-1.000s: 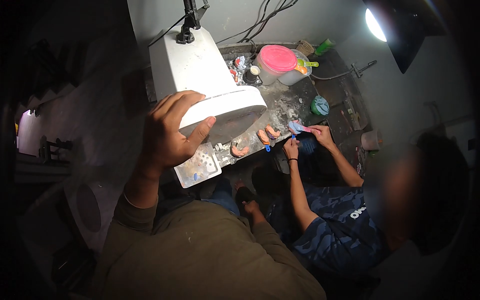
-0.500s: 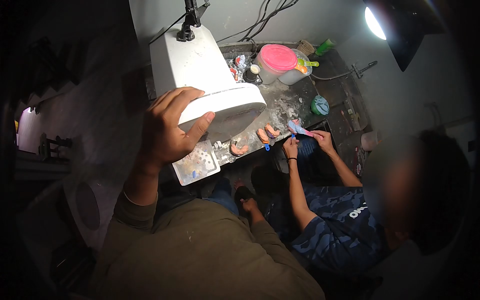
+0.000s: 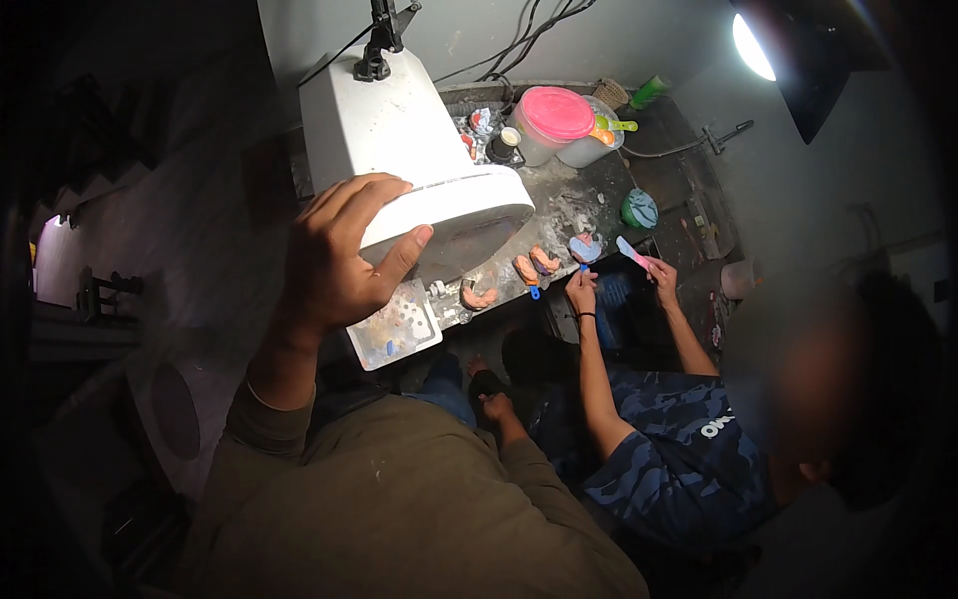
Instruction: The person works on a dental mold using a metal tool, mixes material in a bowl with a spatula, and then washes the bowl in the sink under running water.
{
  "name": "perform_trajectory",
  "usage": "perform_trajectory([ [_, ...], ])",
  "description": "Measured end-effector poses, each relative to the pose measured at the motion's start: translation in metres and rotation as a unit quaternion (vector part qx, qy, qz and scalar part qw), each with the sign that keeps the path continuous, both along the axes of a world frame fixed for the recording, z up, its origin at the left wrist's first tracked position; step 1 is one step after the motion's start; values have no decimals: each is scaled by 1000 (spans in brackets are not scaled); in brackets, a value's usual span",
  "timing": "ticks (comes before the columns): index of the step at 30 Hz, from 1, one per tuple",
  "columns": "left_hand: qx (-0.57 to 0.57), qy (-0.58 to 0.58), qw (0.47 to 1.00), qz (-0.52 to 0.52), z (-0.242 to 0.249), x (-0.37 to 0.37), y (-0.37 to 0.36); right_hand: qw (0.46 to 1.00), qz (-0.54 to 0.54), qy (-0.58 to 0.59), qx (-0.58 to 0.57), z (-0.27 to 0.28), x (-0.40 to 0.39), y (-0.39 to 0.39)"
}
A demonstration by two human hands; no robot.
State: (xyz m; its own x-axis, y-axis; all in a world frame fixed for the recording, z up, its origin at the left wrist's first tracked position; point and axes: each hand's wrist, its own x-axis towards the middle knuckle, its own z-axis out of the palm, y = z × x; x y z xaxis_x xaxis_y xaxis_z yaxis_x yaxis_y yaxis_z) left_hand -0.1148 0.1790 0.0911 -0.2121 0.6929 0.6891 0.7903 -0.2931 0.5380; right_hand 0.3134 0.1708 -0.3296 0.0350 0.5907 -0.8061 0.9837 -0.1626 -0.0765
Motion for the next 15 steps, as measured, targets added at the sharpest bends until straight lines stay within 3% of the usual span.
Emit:
perform_trajectory([
  [15, -1, -6, 1000, -14, -1, -2, 2, 1000, 12, 17, 12, -17, 1, 11],
])
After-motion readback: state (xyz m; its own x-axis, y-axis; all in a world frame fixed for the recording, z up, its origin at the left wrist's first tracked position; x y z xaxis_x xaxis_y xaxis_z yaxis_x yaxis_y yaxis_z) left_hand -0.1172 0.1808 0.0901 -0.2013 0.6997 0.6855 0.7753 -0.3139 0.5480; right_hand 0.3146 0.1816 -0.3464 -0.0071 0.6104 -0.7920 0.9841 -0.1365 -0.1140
